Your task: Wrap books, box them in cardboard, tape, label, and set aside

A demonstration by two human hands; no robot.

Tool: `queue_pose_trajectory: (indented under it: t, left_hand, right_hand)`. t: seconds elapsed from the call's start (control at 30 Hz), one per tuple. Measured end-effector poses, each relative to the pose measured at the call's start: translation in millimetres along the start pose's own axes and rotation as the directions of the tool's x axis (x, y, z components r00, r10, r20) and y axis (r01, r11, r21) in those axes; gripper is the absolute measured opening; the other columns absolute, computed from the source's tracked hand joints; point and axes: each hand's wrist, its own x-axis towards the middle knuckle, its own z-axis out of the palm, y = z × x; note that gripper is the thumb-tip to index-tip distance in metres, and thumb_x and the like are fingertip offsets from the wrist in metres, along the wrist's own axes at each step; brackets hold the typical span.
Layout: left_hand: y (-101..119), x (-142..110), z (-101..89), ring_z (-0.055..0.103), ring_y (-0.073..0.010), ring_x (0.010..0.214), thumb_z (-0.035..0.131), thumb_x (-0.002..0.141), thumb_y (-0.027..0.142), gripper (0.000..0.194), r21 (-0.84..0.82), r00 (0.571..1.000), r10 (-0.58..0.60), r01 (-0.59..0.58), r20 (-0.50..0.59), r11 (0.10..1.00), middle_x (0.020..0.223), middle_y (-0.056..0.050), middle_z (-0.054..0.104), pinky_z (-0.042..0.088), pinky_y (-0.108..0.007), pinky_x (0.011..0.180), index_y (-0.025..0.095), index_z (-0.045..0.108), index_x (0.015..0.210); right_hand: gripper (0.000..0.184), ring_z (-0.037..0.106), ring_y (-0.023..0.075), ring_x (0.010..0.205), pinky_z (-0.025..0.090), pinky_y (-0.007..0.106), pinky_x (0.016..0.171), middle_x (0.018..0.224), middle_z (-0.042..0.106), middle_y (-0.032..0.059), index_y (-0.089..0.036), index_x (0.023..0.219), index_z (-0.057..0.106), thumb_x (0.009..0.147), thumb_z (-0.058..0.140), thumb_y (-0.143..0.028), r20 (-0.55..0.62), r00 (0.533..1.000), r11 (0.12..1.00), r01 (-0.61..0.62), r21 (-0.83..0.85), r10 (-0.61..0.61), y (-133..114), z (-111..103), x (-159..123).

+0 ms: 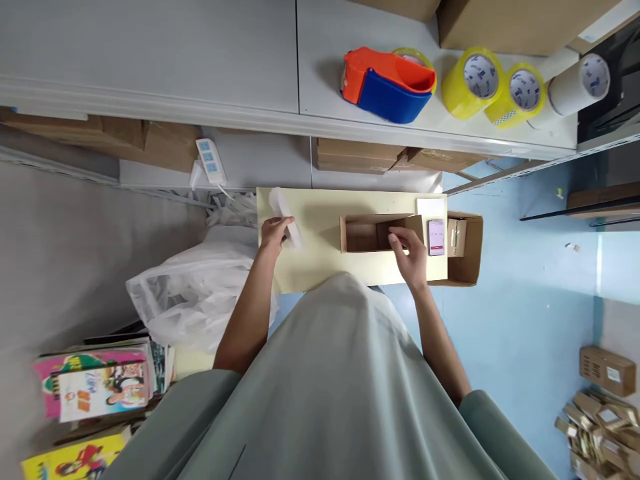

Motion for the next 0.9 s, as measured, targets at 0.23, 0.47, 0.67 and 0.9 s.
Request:
queue_pose_trajectory:
  t: [0.23, 0.47, 0.67, 0.9]
  left_hand:
    - [28.6, -94.3, 9.6, 0.071, -0.0204, 0.078, 0.096, 0.059, 0.043, 0.054, -0.335, 0.948, 0.194, -0.103, 0.252, 0.937, 0.087, -0.001, 0.073, 0.055, -0.031, 0.069, 0.022, 0.066, 0.099]
    - [53.9, -177.5, 44.8, 0.081, -0.0329, 0.097, 0.09, 0.073, 0.057, 0.065, -0.364, 0.849, 0.308, -0.149, 0.429, 0.919, 0.101, -0.009, 0.082, 0.065, -0.043, 0.085, 0.018, 0.074, 0.121]
    - [54.6, -206.4, 86.0, 0.08, -0.0373, 0.113, 0.093, 0.076, 0.056, 0.062, -0.3, 0.808, 0.353, -0.229, 0.472, 0.926, 0.114, -0.011, 0.084, 0.066, -0.048, 0.095, 0.02, 0.074, 0.124]
    - [62.3, -210.4, 110.4, 0.054, -0.0396, 0.16, 0.084, 0.094, 0.068, 0.077, 0.0, 0.652, 0.647, -0.704, 0.394, 0.71, 0.166, -0.015, 0.062, 0.051, -0.059, 0.128, 0.029, 0.059, 0.156]
  right_hand:
    - [0.062, 0.079, 0.0275, 0.12, 0.068, 0.043, 0.104, 0.132, 0.079, 0.0103, -0.025, 0.118, 0.079, 0.095, 0.072, -0.082, 0.401, 0.914, 0.971, -0.043, 0.235, -0.056, -30.9, 60.6, 18.9]
    - [0.07, 0.079, 0.0246, 0.101, 0.066, 0.037, 0.086, 0.108, 0.081, 0.0058, -0.024, 0.105, 0.07, 0.07, 0.095, -0.079, 0.513, 0.85, 0.91, -0.301, 0.286, 0.119, -32.2, 51.8, 34.0]
    - [0.071, 0.078, 0.0236, 0.089, 0.064, 0.038, 0.079, 0.101, 0.084, 0.0046, -0.025, 0.112, 0.069, 0.073, 0.095, -0.078, 0.637, 0.763, 0.778, -0.467, 0.42, 0.114, -8.6, -4.8, 39.9]
    - [0.065, 0.078, 0.026, 0.094, 0.064, 0.039, 0.085, 0.095, 0.083, 0.0028, -0.025, 0.118, 0.075, 0.082, 0.088, -0.077, 0.506, 0.862, 0.899, -0.207, 0.386, -0.019, 32.2, -63.6, 76.9]
